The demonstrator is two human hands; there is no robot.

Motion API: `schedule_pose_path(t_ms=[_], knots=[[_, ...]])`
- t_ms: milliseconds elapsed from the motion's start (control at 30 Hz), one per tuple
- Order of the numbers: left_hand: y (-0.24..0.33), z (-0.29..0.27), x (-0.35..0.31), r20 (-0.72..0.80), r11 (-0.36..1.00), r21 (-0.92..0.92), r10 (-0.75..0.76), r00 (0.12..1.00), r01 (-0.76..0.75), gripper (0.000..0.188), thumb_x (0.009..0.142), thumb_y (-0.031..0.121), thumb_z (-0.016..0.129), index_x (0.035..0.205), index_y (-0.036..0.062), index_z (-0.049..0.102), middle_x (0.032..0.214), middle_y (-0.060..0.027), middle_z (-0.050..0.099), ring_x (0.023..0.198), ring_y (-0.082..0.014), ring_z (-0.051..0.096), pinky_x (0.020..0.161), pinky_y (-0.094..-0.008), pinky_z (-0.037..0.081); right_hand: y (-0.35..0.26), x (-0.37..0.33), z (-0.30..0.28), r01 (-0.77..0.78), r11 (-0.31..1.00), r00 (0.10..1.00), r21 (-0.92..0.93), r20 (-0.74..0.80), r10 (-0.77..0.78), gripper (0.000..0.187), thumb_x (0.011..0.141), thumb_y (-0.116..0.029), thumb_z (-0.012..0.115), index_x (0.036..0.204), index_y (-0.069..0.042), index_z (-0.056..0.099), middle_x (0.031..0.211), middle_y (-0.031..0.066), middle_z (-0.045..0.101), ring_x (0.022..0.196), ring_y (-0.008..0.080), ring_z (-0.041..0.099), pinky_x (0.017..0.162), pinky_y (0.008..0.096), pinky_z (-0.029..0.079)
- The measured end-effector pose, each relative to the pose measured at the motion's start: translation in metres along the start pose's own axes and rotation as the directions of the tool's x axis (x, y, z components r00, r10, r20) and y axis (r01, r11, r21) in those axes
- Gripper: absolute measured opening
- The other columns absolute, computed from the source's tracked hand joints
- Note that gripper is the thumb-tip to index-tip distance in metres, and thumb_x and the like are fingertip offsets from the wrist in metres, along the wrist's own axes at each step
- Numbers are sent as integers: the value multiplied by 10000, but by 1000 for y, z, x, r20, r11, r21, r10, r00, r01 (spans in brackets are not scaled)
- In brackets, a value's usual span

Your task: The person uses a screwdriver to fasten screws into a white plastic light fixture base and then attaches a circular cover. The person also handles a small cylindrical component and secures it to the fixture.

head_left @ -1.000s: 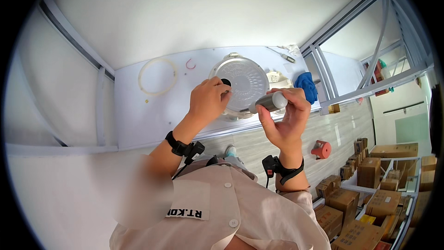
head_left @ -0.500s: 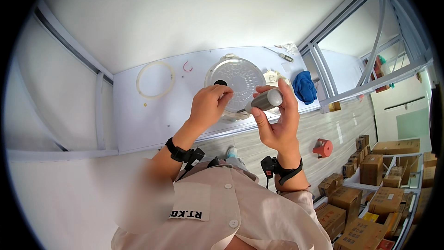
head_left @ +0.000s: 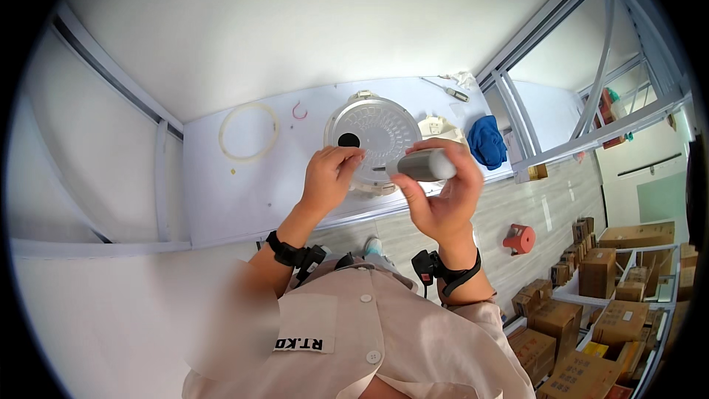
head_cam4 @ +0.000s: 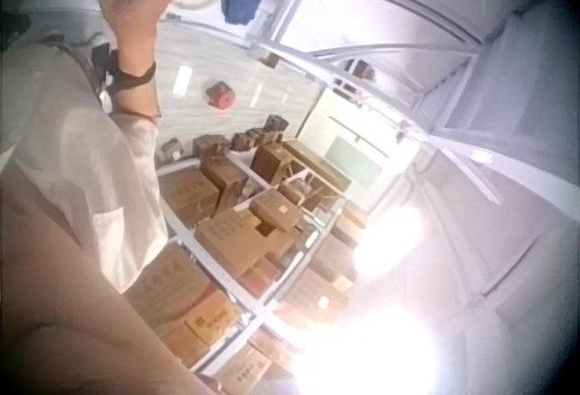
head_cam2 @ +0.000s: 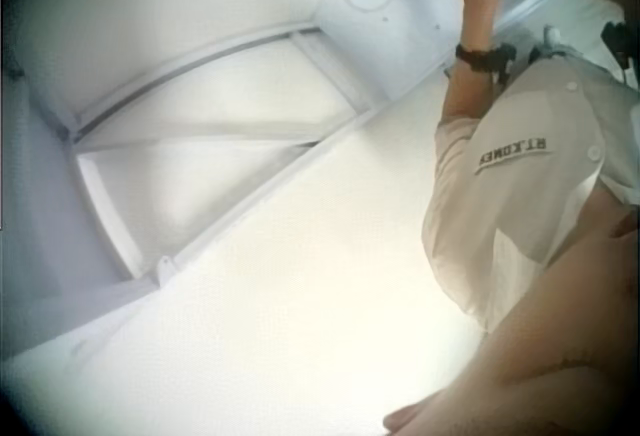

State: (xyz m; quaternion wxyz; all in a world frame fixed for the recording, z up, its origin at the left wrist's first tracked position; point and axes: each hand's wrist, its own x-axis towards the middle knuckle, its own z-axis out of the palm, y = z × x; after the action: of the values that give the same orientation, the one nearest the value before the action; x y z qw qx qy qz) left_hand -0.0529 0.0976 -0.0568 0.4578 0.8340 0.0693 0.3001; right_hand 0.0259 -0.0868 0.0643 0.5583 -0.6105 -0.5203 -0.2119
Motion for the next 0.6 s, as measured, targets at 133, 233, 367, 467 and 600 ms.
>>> schedule_pose_path(t_ms=[133, 233, 367, 467, 600], knots=[[0, 5, -9, 2, 914, -372, -176, 984, 164, 112, 1010, 26, 683, 1105, 26, 742, 997, -77, 781, 922, -173, 735, 885, -314, 555, 7, -16, -9, -207, 950, 956, 232, -160, 247, 841, 890, -17, 822, 1526, -104, 279, 1251, 218, 634, 1048, 306, 716, 923, 425, 600], [-1, 2, -12, 27, 819, -535, -229, 973, 207, 114, 1023, 31, 676, 1122, 12, 730, 1028, -71, 778, 972, -155, 729, 929, -313, 550, 13, -21, -25, -293, 914, 886, 280, -280, 370, 818, 948, -57, 769, 1562, -115, 232, 1268, 223, 620, 1052, 314, 711, 941, 440, 595], [10, 1, -14, 39, 853, -483, -204, 978, 197, 118, 1012, 27, 689, 1120, 13, 734, 1039, -78, 774, 989, -153, 712, 929, -310, 535, 28, -31, -41, -352, 867, 801, 353, -366, 475, 783, 990, -125, 734, 1578, -120, 218, 1265, 223, 619, 1062, 317, 705, 974, 456, 581], [21, 4, -13, -7, 893, -442, -94, 996, 81, 134, 997, 17, 703, 1122, 26, 751, 1032, -82, 768, 984, -157, 697, 899, -311, 525, 37, -35, -45, -365, 832, 776, 418, -358, 520, 762, 995, -137, 730, 1574, -118, 235, 1260, 219, 619, 1049, 307, 702, 980, 456, 577], [34, 9, -3, -61, 916, -399, -60, 996, 31, 115, 973, 43, 735, 1077, 23, 779, 990, -81, 792, 899, -170, 703, 805, -322, 532, 47, -38, -53, -377, 807, 766, 454, -336, 547, 744, 995, -133, 727, 1568, -116, 253, 1255, 213, 622, 1041, 300, 700, 981, 471, 582]])
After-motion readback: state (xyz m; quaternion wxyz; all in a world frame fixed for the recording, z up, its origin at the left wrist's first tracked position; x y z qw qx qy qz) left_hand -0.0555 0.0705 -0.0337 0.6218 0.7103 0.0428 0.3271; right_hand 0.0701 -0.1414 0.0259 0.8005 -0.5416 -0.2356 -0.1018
